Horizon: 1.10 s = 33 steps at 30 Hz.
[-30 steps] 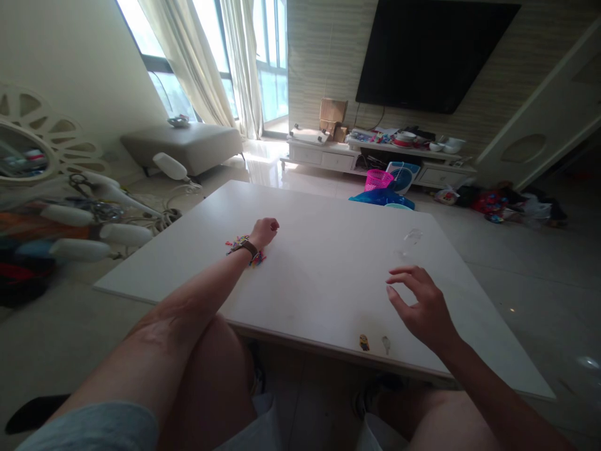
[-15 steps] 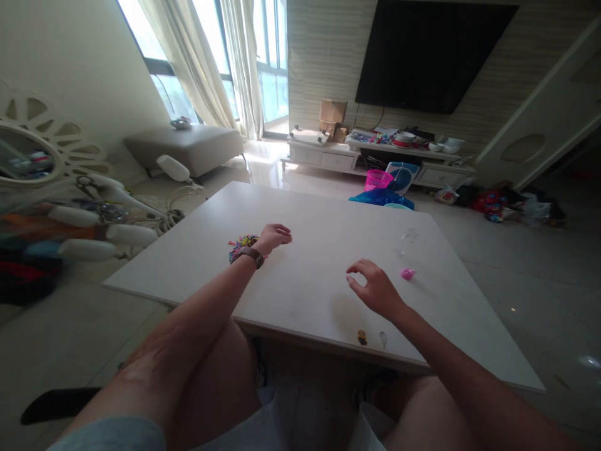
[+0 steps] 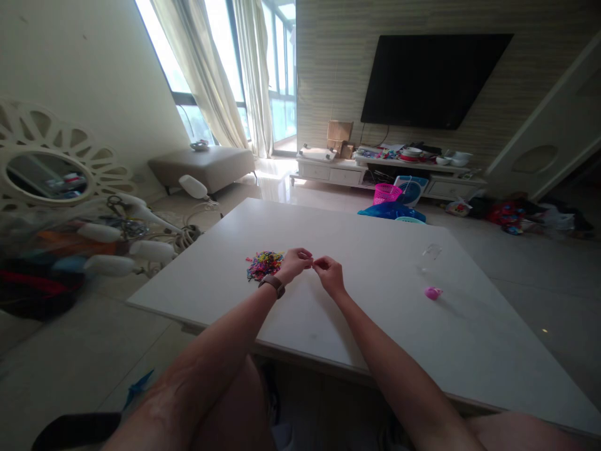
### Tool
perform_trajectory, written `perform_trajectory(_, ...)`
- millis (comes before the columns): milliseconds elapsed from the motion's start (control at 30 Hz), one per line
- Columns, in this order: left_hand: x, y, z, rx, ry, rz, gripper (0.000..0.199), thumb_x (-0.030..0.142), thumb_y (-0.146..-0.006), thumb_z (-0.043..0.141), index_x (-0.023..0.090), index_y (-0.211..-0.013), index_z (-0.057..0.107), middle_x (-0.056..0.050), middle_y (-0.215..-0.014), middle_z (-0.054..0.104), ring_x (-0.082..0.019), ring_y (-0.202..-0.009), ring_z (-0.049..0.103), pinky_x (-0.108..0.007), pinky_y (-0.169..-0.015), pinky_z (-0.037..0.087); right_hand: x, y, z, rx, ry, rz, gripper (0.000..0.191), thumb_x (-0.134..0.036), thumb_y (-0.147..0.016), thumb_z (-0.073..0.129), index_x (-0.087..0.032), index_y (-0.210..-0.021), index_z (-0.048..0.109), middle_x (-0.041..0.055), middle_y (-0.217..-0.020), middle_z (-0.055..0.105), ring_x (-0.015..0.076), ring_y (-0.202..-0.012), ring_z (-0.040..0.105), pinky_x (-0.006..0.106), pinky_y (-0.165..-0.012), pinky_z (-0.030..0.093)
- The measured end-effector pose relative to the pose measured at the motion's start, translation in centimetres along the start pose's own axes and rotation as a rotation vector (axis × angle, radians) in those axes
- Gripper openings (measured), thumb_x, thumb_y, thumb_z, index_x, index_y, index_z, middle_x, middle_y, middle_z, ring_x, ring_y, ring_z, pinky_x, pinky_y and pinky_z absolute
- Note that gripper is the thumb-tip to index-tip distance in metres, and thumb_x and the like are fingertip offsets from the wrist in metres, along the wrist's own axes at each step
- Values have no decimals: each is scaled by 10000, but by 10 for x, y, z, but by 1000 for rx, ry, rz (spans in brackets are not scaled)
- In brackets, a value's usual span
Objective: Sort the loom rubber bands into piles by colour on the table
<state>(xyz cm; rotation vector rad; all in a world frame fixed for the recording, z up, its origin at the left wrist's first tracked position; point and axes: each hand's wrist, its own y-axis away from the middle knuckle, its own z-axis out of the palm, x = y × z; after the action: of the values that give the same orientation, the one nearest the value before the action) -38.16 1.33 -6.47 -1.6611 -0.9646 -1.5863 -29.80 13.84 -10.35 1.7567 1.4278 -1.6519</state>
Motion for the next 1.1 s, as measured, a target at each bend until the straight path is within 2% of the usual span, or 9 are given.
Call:
perform_trajectory(133, -8, -9, -29, 72, -265, 83, 123, 151, -653, 751, 150, -769, 710, -51, -689, 703, -148, -633, 646, -242, -582, 494, 24, -12, 3, 123, 56, -19, 155, -357, -817, 636, -205, -790, 651, 54, -786, 709, 197, -734, 655, 329, -745, 553)
perform_trajectory(233, -10, -9, -45, 53, -259, 57, 127, 182, -675, 740, 151, -795, 715, -54, -719, 719, -147, -643, 653, -237, -583, 490, 43, -24, -8, 189, 164, -30, 133, -326, -826, 608, -202, -788, 637, 67, -811, 699, 200, -762, 644, 342, -782, 545)
perform_trajectory(367, -8, -5, -50, 43, -257, 70, 157, 200, -652, 772, 161, -793, 714, -58, -753, 735, -162, -696, 677, -246, -621, 506, 64, -38, -21, 205, 257, -16, 92, -284, -807, 608, -199, -775, 618, 69, -823, 682, 192, -740, 621, 336, -768, 534)
perform_trajectory(467, -7, -5, -49, 31, -262, 61, 144, 179, -638, 779, 166, -761, 706, -66, -756, 741, -178, -726, 695, -265, -656, 526, 68, -45, -18, 163, 297, -38, 64, -254, -806, 596, -198, -783, 619, 63, -826, 676, 186, -740, 609, 329, -769, 521)
perform_trajectory(667, -16, -3, -49, 17, -300, 24, 133, 176, -633, 781, 166, -751, 719, -65, -738, 742, -174, -682, 686, -253, -597, 506, 63, -53, 3, -61, 364, -66, 69, -252, -832, 602, -205, -802, 642, 45, -822, 674, 174, -733, 592, 319, -772, 504)
perform_trajectory(767, -20, 1, -50, 24, -334, -10, 137, 228, -655, 781, 166, -761, 722, -62, -715, 732, -155, -609, 652, -236, -530, 461, 55, -47, 4, -22, 368, -101, 86, -266, -835, 612, -197, -852, 660, 66, -876, 679, 195, -801, 613, 332, -791, 511)
perform_trajectory(833, -20, 4, -50, 6, -324, -31, 157, 246, -650, 791, 165, -763, 719, -64, -704, 729, -152, -595, 646, -238, -530, 464, 46, -38, 3, 3, 304, -139, 108, -272, -852, 597, -195, -879, 669, 70, -891, 684, 202, -835, 629, 334, -808, 518)
perform_trajectory(1000, -20, 4, -46, -69, -250, -17, 184, 260, -645, 797, 159, -780, 721, -76, -700, 740, -179, -645, 680, -256, -579, 491, 21, -10, 11, -242, 96, -162, 189, -305, -862, 628, -222, -1010, 711, 42, -947, 735, 179, -810, 681, 336, -862, 540)
perform_trajectory(1100, -20, 0, -42, -85, -271, 29, 136, 210, -652, 770, 153, -764, 720, -76, -694, 742, -188, -659, 692, -262, -598, 500, 15, -2, 16, -274, 41, -109, 181, -347, -879, 623, -238, -954, 746, 41, -926, 761, 195, -818, 701, 355, -844, 554)
